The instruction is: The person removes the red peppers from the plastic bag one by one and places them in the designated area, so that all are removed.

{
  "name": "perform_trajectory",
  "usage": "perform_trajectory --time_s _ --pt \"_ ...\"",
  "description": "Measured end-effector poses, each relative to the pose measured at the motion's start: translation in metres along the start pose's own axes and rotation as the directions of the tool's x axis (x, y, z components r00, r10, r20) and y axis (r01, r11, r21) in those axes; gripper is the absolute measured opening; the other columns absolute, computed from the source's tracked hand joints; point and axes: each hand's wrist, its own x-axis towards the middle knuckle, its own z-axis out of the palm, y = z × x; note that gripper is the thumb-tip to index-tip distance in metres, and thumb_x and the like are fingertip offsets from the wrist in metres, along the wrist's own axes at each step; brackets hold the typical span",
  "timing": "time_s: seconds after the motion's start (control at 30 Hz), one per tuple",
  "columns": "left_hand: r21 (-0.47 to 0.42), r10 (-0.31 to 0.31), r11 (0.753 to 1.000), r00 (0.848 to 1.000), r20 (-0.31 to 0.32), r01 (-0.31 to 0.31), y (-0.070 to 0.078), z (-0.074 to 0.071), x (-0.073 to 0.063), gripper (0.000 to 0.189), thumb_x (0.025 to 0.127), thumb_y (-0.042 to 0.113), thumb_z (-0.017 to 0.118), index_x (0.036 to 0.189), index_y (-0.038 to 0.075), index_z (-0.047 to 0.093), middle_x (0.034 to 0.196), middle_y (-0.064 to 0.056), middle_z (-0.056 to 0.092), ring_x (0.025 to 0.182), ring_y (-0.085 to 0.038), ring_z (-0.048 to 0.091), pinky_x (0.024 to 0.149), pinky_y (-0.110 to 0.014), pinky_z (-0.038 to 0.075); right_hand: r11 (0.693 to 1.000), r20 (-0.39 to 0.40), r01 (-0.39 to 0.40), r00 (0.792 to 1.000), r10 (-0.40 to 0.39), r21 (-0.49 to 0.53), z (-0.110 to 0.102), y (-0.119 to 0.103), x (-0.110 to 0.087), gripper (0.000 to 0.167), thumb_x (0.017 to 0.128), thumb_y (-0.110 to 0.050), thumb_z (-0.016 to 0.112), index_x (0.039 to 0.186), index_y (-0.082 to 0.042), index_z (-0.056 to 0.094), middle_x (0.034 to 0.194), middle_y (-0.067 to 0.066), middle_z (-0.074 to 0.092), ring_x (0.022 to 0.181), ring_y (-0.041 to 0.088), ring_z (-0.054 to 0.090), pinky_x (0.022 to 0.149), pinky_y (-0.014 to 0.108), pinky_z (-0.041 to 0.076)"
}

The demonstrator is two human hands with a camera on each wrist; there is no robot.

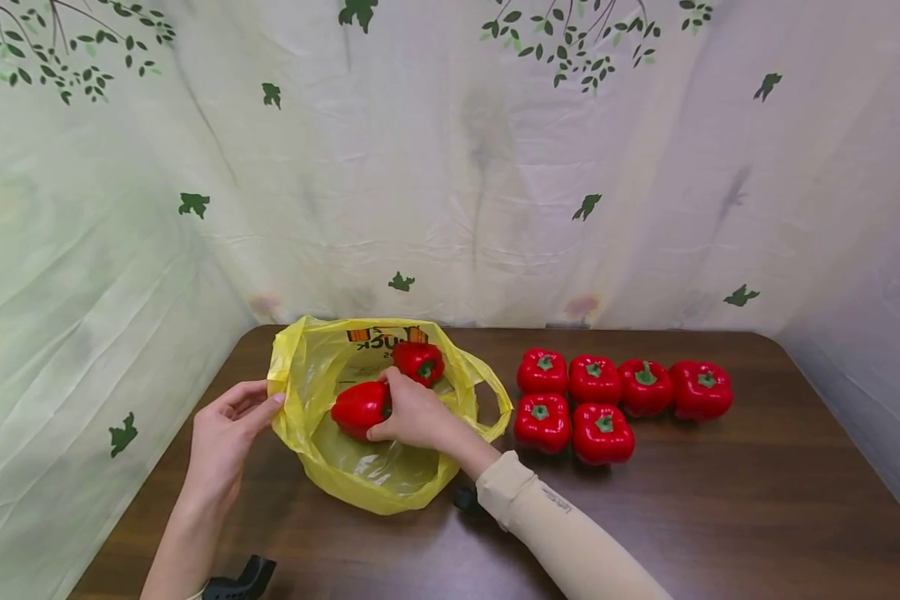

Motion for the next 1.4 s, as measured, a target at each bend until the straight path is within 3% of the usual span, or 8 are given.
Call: perform_trajectory --time_s 0.17,0.43,0.63,0.77,0.9,1.2,1.4 --pt "0.016 0.001 1.0 1.0 0.001 -0.001 0.0 0.0 0.0 0.03 0.09 0.014 0.073 0.114 -0.003 0.066 0.094 -0.004 0.068 0.079 -0.014 0.065 0.068 -0.023 0.054 0.995 -0.044 0.035 0.999 -0.031 0.091 -0.006 -0.003 -0.011 0.069 0.078 -0.033 0.08 0.135 -0.015 0.044 0.122 0.001 0.058 0.103 0.015 0.058 0.085 0.032 0.053" --pt "0.003 0.001 1.0 1.0 -0.002 -0.001 0.0 0.001 0.0 0.031 0.089 0.013 0.074 0.114 -0.004 0.066 0.093 -0.003 0.068 0.08 -0.013 0.065 0.069 -0.023 0.054 0.989 -0.136 0.102 0.987 -0.088 0.104 -0.019 -0.011 -0.031 0.072 0.078 -0.034 0.08 0.14 -0.02 0.045 0.135 -0.002 0.049 0.115 0.016 0.053 0.092 0.039 0.05" --pt "-0.001 -0.003 1.0 1.0 0.0 0.003 -0.001 0.001 0.0 0.032 0.089 0.013 0.074 0.114 -0.004 0.066 0.094 -0.003 0.068 0.081 -0.013 0.066 0.07 -0.023 0.054 0.98 -0.185 0.129 0.978 -0.101 0.148 -0.029 -0.013 -0.045 0.075 0.079 -0.038 0.081 0.143 -0.023 0.044 0.137 -0.006 0.047 0.114 0.016 0.052 0.091 0.042 0.051" --pt "-0.002 -0.011 1.0 1.0 -0.004 0.01 -0.001 0.001 0.0 0.031 0.089 0.013 0.075 0.114 -0.004 0.065 0.093 -0.002 0.068 0.081 -0.013 0.066 0.07 -0.022 0.054 0.981 -0.217 0.105 0.974 -0.068 0.162 -0.033 -0.014 -0.055 0.075 0.077 -0.041 0.082 0.14 -0.027 0.044 0.132 -0.011 0.049 0.108 0.014 0.053 0.085 0.037 0.053" --pt "-0.006 -0.008 1.0 1.0 0.004 0.008 -0.002 0.001 0.0 0.032 0.089 0.014 0.074 0.115 -0.004 0.065 0.094 -0.002 0.068 0.081 -0.013 0.066 0.071 -0.022 0.054 0.984 -0.25 0.105 0.966 -0.066 0.145 -0.037 -0.014 -0.063 0.071 0.076 -0.04 0.083 0.135 -0.026 0.047 0.127 -0.011 0.052 0.102 0.012 0.055 0.079 0.033 0.053" --pt "-0.008 -0.008 1.0 1.0 0.019 0.008 -0.004 0.001 0.001 0.034 0.089 0.014 0.074 0.116 -0.004 0.065 0.095 -0.001 0.069 0.083 -0.012 0.066 0.072 -0.022 0.054 0.981 -0.29 0.196 0.939 -0.184 0.013 -0.044 -0.011 -0.076 0.069 0.076 -0.045 0.083 0.136 -0.025 0.054 0.128 -0.013 0.055 0.11 0.007 0.053 0.085 0.037 0.053" --pt "-0.009 -0.006 1.0 1.0 0.026 0.006 -0.003 0.001 0.001 0.035 0.09 0.015 0.074 0.117 -0.004 0.064 0.097 -0.002 0.068 0.085 -0.012 0.066 0.074 -0.022 0.054 0.98 -0.318 0.196 0.932 -0.174 0.038 -0.052 -0.01 -0.087 0.067 0.076 -0.045 0.083 0.134 -0.028 0.055 0.126 -0.017 0.053 0.114 0.003 0.049 0.089 0.035 0.051"
